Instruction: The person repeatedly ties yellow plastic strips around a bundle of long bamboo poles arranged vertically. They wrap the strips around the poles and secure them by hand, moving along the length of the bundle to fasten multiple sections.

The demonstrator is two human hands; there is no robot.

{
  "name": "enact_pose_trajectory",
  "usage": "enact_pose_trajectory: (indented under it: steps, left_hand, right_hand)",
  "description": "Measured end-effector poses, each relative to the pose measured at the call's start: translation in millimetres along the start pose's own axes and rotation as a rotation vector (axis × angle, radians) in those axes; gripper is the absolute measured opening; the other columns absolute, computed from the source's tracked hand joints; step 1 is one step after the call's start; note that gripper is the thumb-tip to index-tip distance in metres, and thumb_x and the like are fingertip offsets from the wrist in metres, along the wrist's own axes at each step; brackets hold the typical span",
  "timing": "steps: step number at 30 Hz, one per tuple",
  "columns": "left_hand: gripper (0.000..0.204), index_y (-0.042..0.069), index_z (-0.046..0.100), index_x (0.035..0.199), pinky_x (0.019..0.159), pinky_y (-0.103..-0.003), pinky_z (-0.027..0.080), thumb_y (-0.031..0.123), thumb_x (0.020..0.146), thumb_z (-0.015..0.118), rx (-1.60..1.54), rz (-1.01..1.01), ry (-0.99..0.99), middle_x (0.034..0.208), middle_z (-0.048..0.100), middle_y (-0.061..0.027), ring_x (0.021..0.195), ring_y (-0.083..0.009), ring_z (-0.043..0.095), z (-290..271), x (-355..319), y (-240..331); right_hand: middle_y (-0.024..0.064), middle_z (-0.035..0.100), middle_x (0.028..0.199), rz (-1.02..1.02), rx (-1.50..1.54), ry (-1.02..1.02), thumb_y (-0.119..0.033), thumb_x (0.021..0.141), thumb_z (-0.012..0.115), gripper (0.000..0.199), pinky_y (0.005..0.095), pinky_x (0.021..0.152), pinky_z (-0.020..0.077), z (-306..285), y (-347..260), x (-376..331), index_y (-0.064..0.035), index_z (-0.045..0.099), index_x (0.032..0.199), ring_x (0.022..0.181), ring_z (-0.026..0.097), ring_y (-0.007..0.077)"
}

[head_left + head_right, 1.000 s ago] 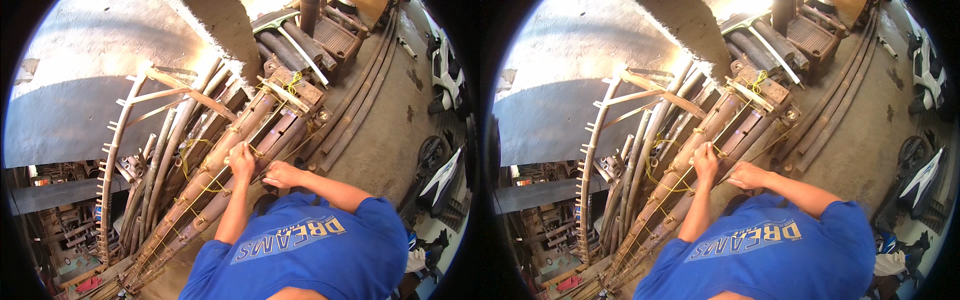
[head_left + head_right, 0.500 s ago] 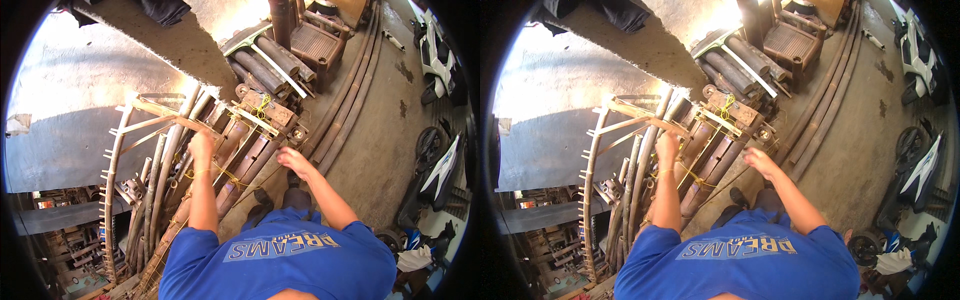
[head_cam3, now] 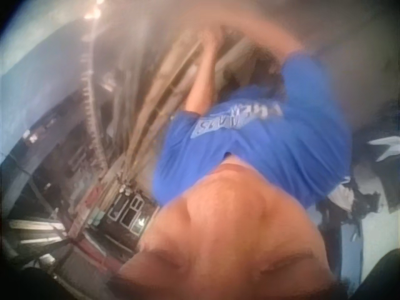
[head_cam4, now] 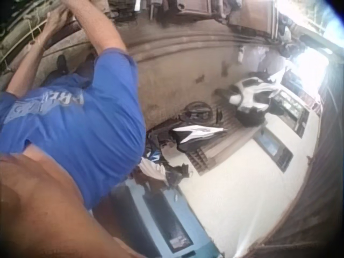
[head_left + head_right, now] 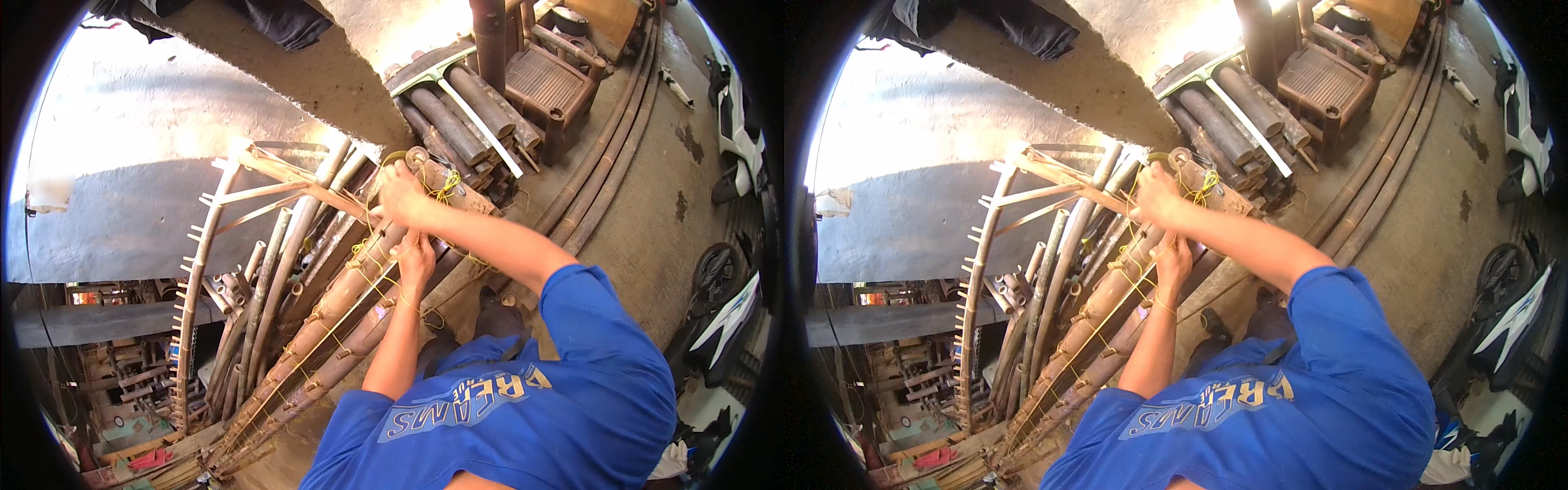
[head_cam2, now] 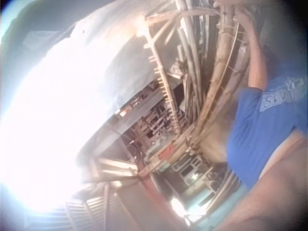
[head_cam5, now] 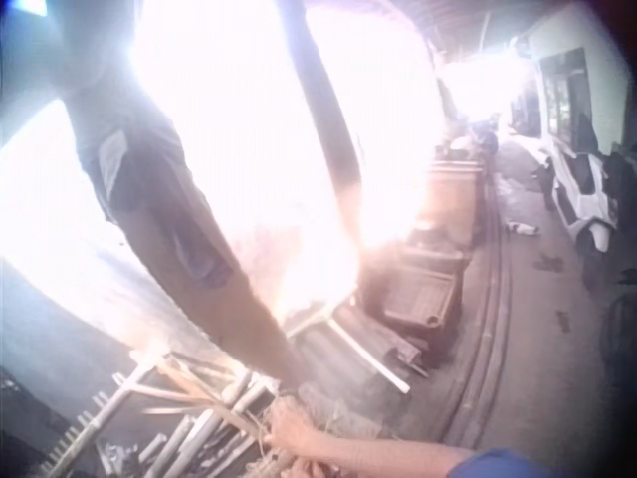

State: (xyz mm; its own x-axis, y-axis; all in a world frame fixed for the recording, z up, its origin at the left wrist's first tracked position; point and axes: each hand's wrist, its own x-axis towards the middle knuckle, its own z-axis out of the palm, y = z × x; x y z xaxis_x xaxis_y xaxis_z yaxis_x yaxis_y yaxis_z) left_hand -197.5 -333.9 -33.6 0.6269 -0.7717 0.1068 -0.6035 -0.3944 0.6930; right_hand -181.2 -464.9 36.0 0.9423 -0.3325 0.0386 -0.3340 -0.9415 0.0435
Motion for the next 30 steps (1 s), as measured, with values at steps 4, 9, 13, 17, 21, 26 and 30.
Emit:
enact_pose_trajectory:
  steps: [4, 9, 13, 17, 21, 26, 30]
  left_hand:
    - [0.019, 0.005, 0.065, 0.099, 0.076, -0.049, 0.04, 0.018, 0.096, 0.051, 0.078, -0.061, -0.025, 0.088, 0.068, -0.019, 0.085, -0.0387, 0.062, -8, 0, 23]
    - [0.018, 0.011, 0.065, 0.091, 0.079, -0.048, 0.037, 0.022, 0.097, 0.051, 0.188, -0.032, 0.115, 0.081, 0.066, -0.0115, 0.08, -0.0303, 0.061, 4, -5, 19]
    - [0.021, 0.01, 0.064, 0.088, 0.073, -0.05, 0.037, 0.024, 0.098, 0.051, 0.132, -0.052, 0.123, 0.08, 0.066, -0.0129, 0.079, -0.0335, 0.061, 6, -7, 19]
    - [0.022, 0.007, 0.062, 0.091, 0.072, -0.048, 0.039, 0.024, 0.098, 0.049, 0.024, -0.093, 0.086, 0.079, 0.065, -0.0163, 0.08, -0.0365, 0.06, 10, -6, -5]
    - [0.015, 0.012, 0.062, 0.09, 0.066, -0.05, 0.033, 0.023, 0.094, 0.052, 0.25, 0.029, 0.16, 0.078, 0.064, -0.0116, 0.076, -0.032, 0.06, 9, -8, -20]
    - [0.016, 0.013, 0.064, 0.087, 0.068, -0.05, 0.034, 0.023, 0.093, 0.053, 0.207, 0.051, 0.166, 0.081, 0.066, -0.0105, 0.08, -0.0315, 0.061, 6, -2, 21]
    - [0.018, 0.012, 0.065, 0.088, 0.07, -0.051, 0.035, 0.021, 0.095, 0.051, 0.135, 0.068, 0.193, 0.082, 0.066, -0.0102, 0.084, -0.033, 0.061, 16, -6, 8]
  right_hand:
    - [0.0199, 0.057, 0.062, -0.061, 1.111, -0.284, -0.034, 0.093, 0.048, 0.04, 0.047, 0.073, 0.0449, -24, 30, -1, -0.0009, 0.064, 0.078, 0.067, 0.06, 0.0379]
    - [0.0156, 0.065, 0.084, -0.273, 0.937, -0.324, -0.034, 0.095, 0.054, 0.035, 0.0462, 0.083, 0.0471, -11, 35, -171, -0.0055, 0.063, 0.077, 0.078, 0.062, 0.0347]
    - [0.0076, 0.058, 0.088, -0.094, 1.228, 0.069, -0.033, 0.093, 0.062, 0.032, 0.0437, 0.099, 0.0351, -11, 7, -233, -0.0063, 0.064, 0.075, 0.096, 0.056, 0.0267]
    - [0.0098, 0.055, 0.101, -0.001, 1.441, 0.222, -0.02, 0.094, 0.061, 0.017, 0.0335, 0.088, 0.0415, -31, 7, -189, -0.0056, 0.061, 0.086, 0.093, 0.053, 0.0196]
    - [0.0024, 0.056, 0.092, -0.075, 1.81, 0.341, -0.015, 0.101, 0.05, 0.017, 0.0271, 0.081, 0.045, -40, 12, -73, -0.0009, 0.057, 0.106, 0.085, 0.051, 0.0093]
    - [0.0014, 0.059, 0.085, -0.254, 1.414, 0.491, -0.019, 0.099, 0.054, 0.059, 0.0252, 0.086, 0.0455, -17, 53, 96, 0.005, 0.029, 0.147, 0.081, 0.054, 0.0091]
    - [0.0018, 0.058, 0.078, -0.22, 1.605, 0.234, -0.02, 0.101, 0.048, 0.022, 0.0264, 0.069, 0.0455, -107, 65, 70, -0.002, 0.059, 0.095, 0.073, 0.054, 0.0106]
